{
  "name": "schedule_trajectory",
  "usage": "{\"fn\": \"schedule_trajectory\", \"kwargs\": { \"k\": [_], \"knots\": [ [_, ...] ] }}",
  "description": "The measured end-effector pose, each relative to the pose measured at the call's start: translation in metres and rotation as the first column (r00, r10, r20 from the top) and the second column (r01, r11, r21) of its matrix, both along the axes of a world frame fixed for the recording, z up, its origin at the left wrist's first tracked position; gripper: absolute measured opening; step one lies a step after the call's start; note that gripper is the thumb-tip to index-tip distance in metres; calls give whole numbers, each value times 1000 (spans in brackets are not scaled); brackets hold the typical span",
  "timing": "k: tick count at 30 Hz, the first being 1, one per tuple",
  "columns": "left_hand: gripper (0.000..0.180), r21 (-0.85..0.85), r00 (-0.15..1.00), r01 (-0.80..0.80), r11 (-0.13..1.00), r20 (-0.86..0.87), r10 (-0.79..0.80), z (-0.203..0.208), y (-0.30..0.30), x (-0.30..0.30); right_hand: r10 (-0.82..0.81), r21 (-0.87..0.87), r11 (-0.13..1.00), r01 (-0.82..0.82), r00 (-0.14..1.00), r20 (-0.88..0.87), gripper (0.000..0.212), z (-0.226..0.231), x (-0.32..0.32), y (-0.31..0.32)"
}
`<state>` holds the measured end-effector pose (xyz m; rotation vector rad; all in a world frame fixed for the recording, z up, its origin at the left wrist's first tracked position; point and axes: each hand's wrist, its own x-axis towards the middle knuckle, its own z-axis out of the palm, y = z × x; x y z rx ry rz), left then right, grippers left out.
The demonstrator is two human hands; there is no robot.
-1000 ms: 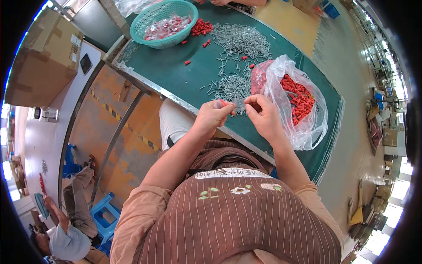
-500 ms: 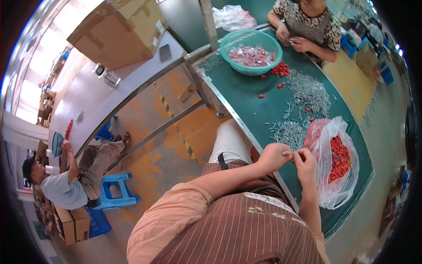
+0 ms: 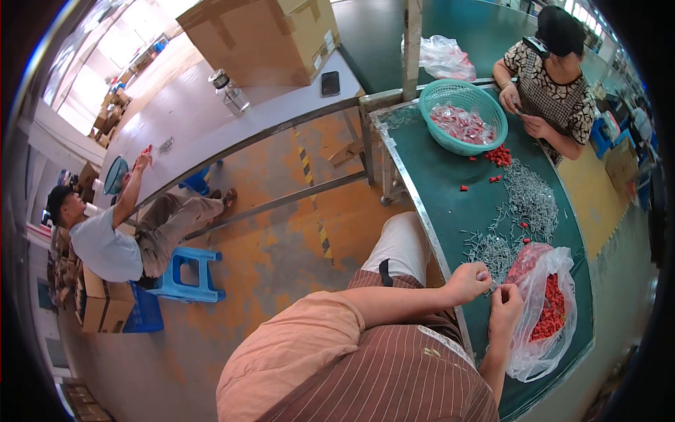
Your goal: Assembling small red plastic caps onto silver metal components.
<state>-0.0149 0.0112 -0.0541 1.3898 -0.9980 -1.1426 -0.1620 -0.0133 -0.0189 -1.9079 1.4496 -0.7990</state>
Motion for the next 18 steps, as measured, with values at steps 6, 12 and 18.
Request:
{"fn": "schedule_trajectory", "kwargs": {
  "k": [6,12,18],
  "knots": [
    [23,133,965,210,969,-187,-184,-18,-3,16,142,-9,990,-142,989,39,12,13,26,0],
    [13,61,989,41,997,-141,-32,-11,6,35,172,44,984,-173,985,22,11,4,40,3],
    [10,19,999,39,999,3,-40,-19,5,49,218,49,975,-216,975,-41,22,-28,29,-45]
  ]
}}
